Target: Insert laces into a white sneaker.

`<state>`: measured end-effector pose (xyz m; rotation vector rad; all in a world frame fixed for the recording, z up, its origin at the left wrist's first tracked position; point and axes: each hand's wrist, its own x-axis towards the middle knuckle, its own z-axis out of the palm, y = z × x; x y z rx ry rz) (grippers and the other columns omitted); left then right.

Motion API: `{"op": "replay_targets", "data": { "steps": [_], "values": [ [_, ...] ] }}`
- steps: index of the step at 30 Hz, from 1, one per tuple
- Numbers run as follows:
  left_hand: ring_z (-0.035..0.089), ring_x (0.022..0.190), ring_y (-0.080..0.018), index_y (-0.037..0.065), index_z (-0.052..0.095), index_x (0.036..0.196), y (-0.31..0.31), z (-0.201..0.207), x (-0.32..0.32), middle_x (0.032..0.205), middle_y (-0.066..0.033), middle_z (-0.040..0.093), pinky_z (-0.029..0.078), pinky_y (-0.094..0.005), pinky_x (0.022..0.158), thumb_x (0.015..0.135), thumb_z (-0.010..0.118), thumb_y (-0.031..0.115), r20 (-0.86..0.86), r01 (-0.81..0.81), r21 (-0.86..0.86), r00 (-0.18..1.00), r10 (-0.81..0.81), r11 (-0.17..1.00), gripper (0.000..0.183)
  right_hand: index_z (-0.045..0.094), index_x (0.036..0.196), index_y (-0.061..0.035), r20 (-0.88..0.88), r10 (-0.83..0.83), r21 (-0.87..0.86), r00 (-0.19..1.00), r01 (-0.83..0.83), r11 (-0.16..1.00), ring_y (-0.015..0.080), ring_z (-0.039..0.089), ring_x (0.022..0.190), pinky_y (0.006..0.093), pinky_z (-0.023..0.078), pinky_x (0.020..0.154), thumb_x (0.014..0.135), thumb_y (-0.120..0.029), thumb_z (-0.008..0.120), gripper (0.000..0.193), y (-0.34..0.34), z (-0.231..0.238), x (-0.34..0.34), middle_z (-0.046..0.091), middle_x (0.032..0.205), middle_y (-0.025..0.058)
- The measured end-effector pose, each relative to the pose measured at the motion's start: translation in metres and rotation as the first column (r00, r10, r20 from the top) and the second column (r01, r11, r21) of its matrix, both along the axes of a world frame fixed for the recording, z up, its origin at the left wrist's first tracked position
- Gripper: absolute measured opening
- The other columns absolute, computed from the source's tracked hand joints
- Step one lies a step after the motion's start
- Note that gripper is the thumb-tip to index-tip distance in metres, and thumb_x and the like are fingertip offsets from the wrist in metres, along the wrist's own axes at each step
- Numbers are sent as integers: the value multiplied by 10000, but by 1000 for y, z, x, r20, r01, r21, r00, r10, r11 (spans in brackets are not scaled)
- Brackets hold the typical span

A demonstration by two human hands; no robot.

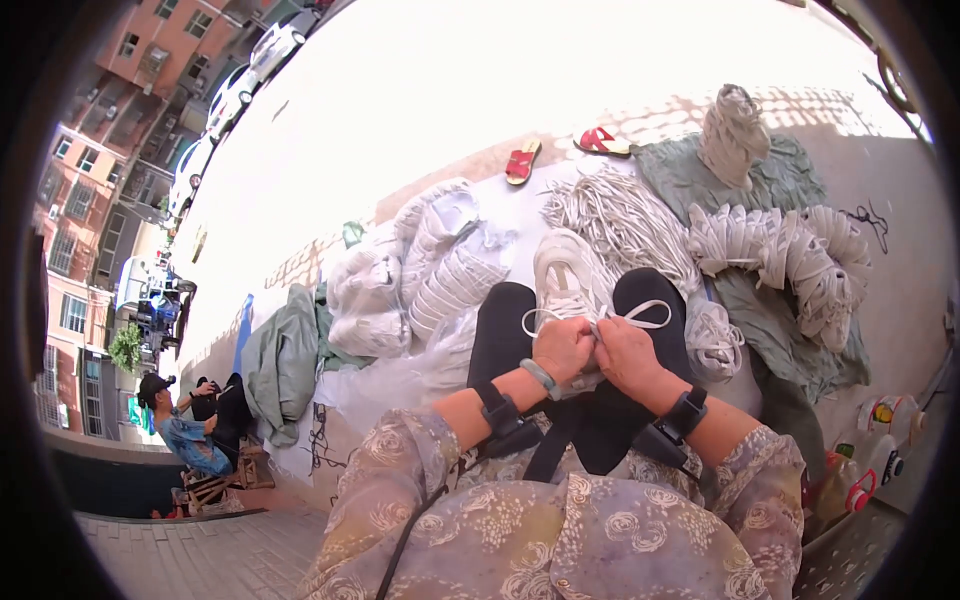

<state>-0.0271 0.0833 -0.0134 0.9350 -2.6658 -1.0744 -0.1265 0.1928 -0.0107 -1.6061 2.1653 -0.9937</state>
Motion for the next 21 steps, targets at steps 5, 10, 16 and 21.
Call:
{"op": "replay_targets", "data": {
  "steps": [5,10,16,21],
  "values": [
    [590,770,-358,58,623,769,17,3,-5,774,-191,614,454,-441,686,721,545,223,63,-39,44,997,36,998,189,573,854,2,183,-29,-75,983,43,996,325,565,723,384,444,636,740,-72,552,137,15,-14,-6,560,756,161],
    [582,801,-382,18,605,767,-2,-3,-16,804,-216,607,441,-461,719,730,501,176,150,61,43,986,-67,997,192,564,843,0,253,-48,-49,966,62,997,313,573,700,373,441,619,749,-76,565,121,13,-8,-10,563,739,169],
    [498,385,-111,30,517,663,-46,56,52,539,-60,541,399,-257,369,771,565,95,143,172,238,967,-210,956,135,500,923,-11,270,-68,65,960,52,997,331,567,730,391,443,647,728,-91,552,218,1,9,-9,556,757,167],
    [497,389,-110,37,513,691,-101,45,162,525,-46,529,398,-250,349,774,550,87,367,-263,385,923,115,885,104,499,1063,6,352,-50,-6,935,56,998,179,540,602,291,450,577,721,-52,599,361,10,-4,-15,536,692,85]
  ]
}}
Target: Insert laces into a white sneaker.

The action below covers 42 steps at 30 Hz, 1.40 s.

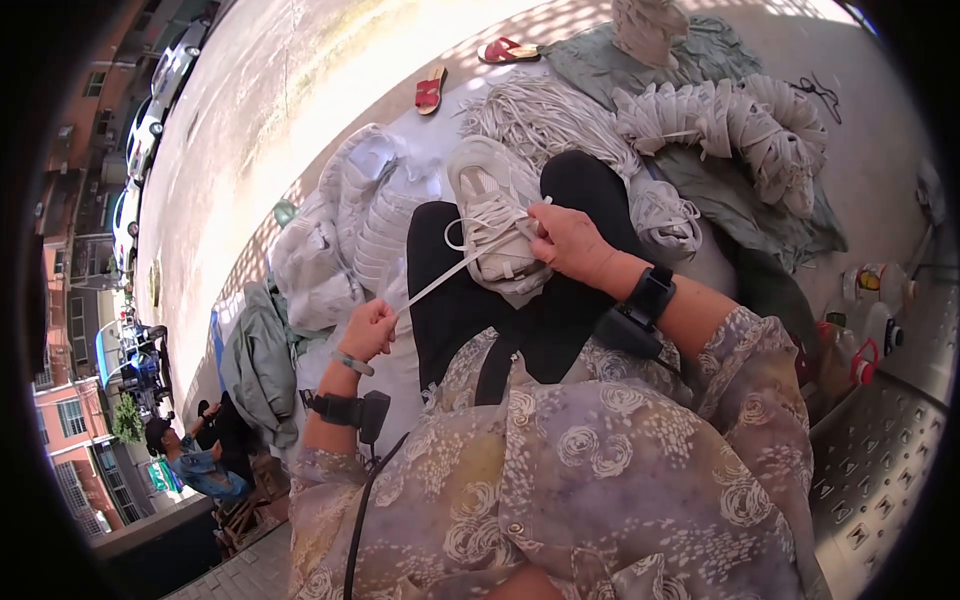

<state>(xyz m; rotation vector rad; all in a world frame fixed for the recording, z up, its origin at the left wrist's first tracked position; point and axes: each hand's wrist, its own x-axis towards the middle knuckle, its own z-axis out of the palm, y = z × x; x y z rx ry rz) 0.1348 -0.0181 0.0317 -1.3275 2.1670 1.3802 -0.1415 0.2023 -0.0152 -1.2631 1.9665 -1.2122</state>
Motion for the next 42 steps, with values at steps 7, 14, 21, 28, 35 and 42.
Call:
{"op": "replay_targets", "data": {
  "steps": [7,14,21,28,35,42],
  "values": [
    [526,470,-131,27,559,675,6,-15,31,565,-53,560,420,-272,463,751,593,140,37,85,-29,996,-83,996,141,468,1055,34,179,-82,44,980,76,996,216,589,575,335,468,577,746,-143,576,373,0,11,6,571,659,123],
    [581,744,-227,40,624,801,1,-11,-77,803,-98,617,444,-326,667,761,598,238,-306,90,-550,903,-301,831,204,507,981,15,452,-305,393,838,120,912,135,544,458,277,468,415,805,-154,543,246,-28,17,-17,577,650,75],
    [569,852,-295,34,599,811,18,-28,-122,867,-134,604,442,-369,755,714,581,173,-166,218,-771,838,-520,599,170,551,872,-63,599,-301,419,742,30,908,76,536,529,222,470,461,864,-189,545,126,-34,23,-19,565,688,19],
    [588,678,-256,20,591,815,39,-23,-120,759,-130,605,457,-330,616,753,555,81,-538,-73,-662,739,-406,746,95,591,953,-87,827,-194,148,527,129,981,77,553,798,242,469,700,875,-186,549,133,-14,25,-20,598,822,-21],
    [507,556,-85,27,600,842,54,-24,-112,632,-32,575,416,-239,528,826,562,118,-608,-192,-435,783,-130,880,100,592,872,-71,859,-50,56,509,4,998,80,548,734,230,453,714,885,-207,539,147,-19,15,-22,586,787,-5],
    [492,557,-60,33,603,853,57,-34,-109,624,-7,573,408,-227,518,848,552,135,-600,-197,-440,790,-123,876,115,590,740,-83,822,-142,172,551,-3,985,80,502,669,228,428,655,832,-269,593,207,-20,16,-22,536,717,-15]
  ]
}}
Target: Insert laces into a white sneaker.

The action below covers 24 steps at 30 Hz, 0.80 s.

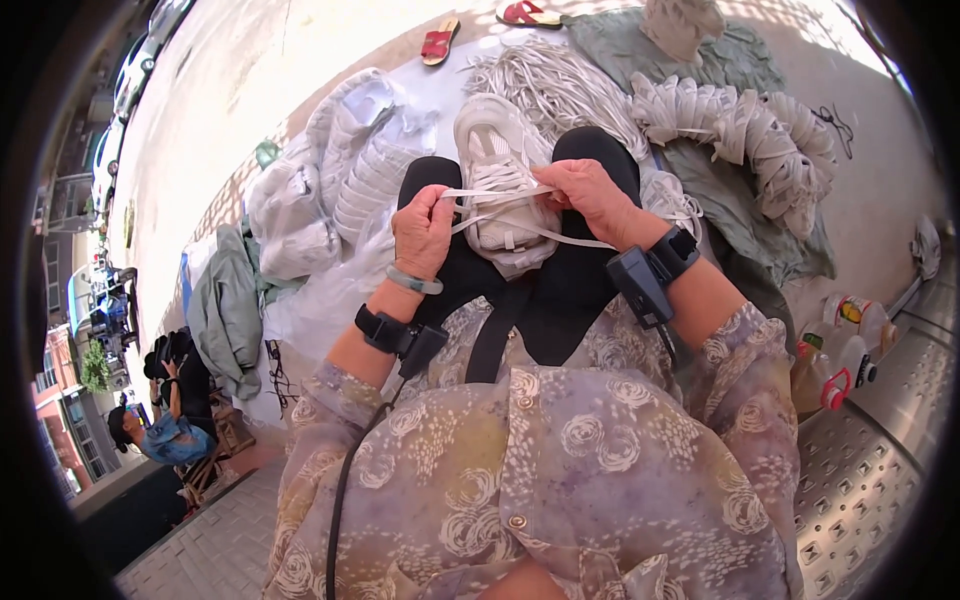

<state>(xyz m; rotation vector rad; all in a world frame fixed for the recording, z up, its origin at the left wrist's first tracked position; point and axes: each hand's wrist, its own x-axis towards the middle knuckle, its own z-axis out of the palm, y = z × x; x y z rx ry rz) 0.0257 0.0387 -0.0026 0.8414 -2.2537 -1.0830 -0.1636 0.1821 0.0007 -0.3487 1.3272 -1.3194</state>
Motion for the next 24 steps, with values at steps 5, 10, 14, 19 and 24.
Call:
{"op": "replay_targets", "data": {
  "steps": [5,10,14,19,24],
  "values": [
    [594,590,-294,26,585,854,0,-2,-2,641,-157,580,447,-344,539,829,522,108,16,-22,-10,1000,22,1000,106,552,893,-11,-295,-93,161,951,145,976,145,576,748,279,459,625,763,-363,664,391,23,29,15,605,772,51],
    [605,627,-324,24,580,878,-1,-14,-1,673,-176,590,464,-365,567,833,509,107,-4,-49,9,999,49,999,118,569,829,-7,-689,413,263,596,-325,908,293,595,638,365,450,589,750,-297,642,309,43,22,22,596,655,140],
    [605,652,-339,22,579,888,-1,-18,-1,688,-181,593,472,-369,591,823,505,96,37,-64,59,997,62,996,123,601,776,-72,-812,452,300,370,-400,866,352,569,681,420,439,593,804,-199,545,142,44,30,26,586,692,148],
    [602,694,-357,29,578,888,5,-10,-7,718,-192,601,473,-390,628,805,490,117,94,-34,3,995,34,999,150,572,748,-40,-836,351,249,421,-279,927,330,547,605,392,420,552,816,-186,538,164,72,26,-10,555,638,152],
    [599,681,-355,44,575,908,8,-5,-10,694,-184,601,471,-391,622,799,494,138,166,6,-22,986,-2,1000,165,526,744,0,-510,330,182,795,-275,944,79,424,548,261,358,500,849,-143,548,179,82,28,-8,453,548,-6]
  ]
}}
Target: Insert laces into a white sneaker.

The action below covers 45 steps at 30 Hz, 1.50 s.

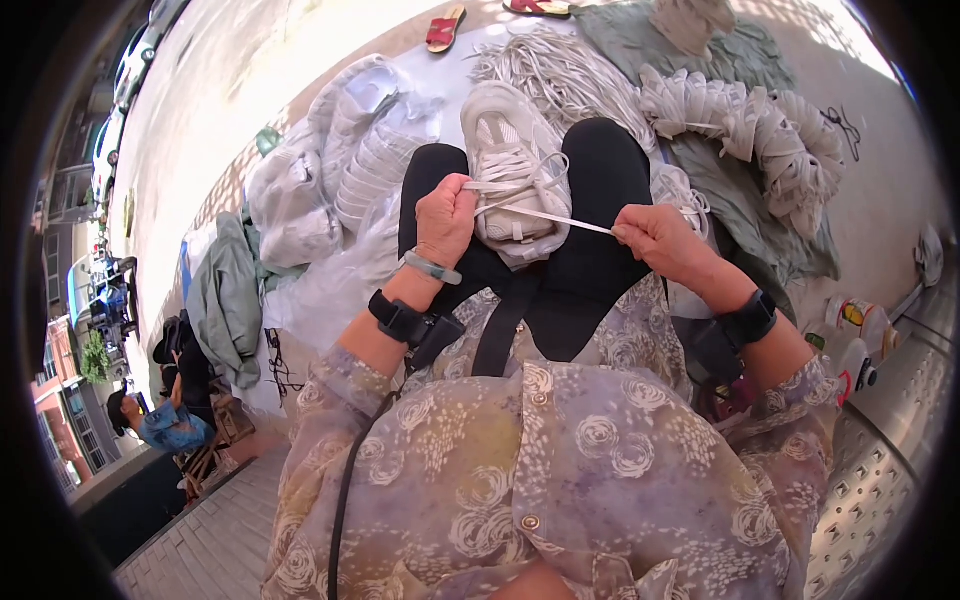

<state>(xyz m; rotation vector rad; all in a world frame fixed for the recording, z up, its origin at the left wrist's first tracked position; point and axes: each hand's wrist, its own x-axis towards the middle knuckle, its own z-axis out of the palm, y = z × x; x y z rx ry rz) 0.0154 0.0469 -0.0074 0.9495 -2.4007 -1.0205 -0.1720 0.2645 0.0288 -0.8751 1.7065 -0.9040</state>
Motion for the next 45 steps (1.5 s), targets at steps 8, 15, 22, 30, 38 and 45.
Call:
{"op": "replay_targets", "data": {
  "steps": [8,15,22,30,38,45],
  "values": [
    [389,500,-19,5,499,1038,2,29,19,536,44,494,323,-194,473,794,618,72,-109,103,301,991,-73,948,279,560,800,-2,38,10,-66,999,-7,998,40,397,571,221,349,515,842,-115,563,120,-9,3,2,461,603,-33],
    [366,503,-34,22,532,1001,-15,33,65,528,28,437,332,-196,486,782,624,85,-27,75,384,997,-70,920,246,559,830,-3,65,-6,-27,998,8,1000,29,389,587,220,333,513,822,-82,572,80,-4,5,-2,442,608,-46],
    [543,581,-158,47,570,1047,-36,58,74,723,-61,580,429,-263,533,778,628,88,143,428,-165,902,-408,888,279,530,906,-41,-502,73,-87,862,-134,987,216,510,538,307,388,509,781,-70,576,136,0,21,-12,526,631,71],
    [561,600,-299,117,588,884,-87,48,124,661,-87,542,438,-385,517,804,577,140,302,399,-421,909,-289,814,84,504,835,-68,-896,63,-129,441,-393,910,314,544,623,382,430,531,792,-101,542,66,4,33,-44,516,698,87],
    [538,483,-280,70,532,657,-59,29,133,560,-112,566,412,-373,451,842,546,249,565,404,-240,797,-211,883,258,585,756,-41,-812,9,-152,583,-228,962,270,547,623,364,429,576,791,-146,570,111,17,-16,-36,537,657,76],
    [359,352,-8,37,557,895,-4,56,38,571,3,526,256,-143,337,919,459,216,67,89,928,914,-400,361,205,608,783,-24,434,-295,116,851,273,955,34,461,501,201,342,418,857,-216,593,206,-30,-1,8,489,609,-49]
  ]
}}
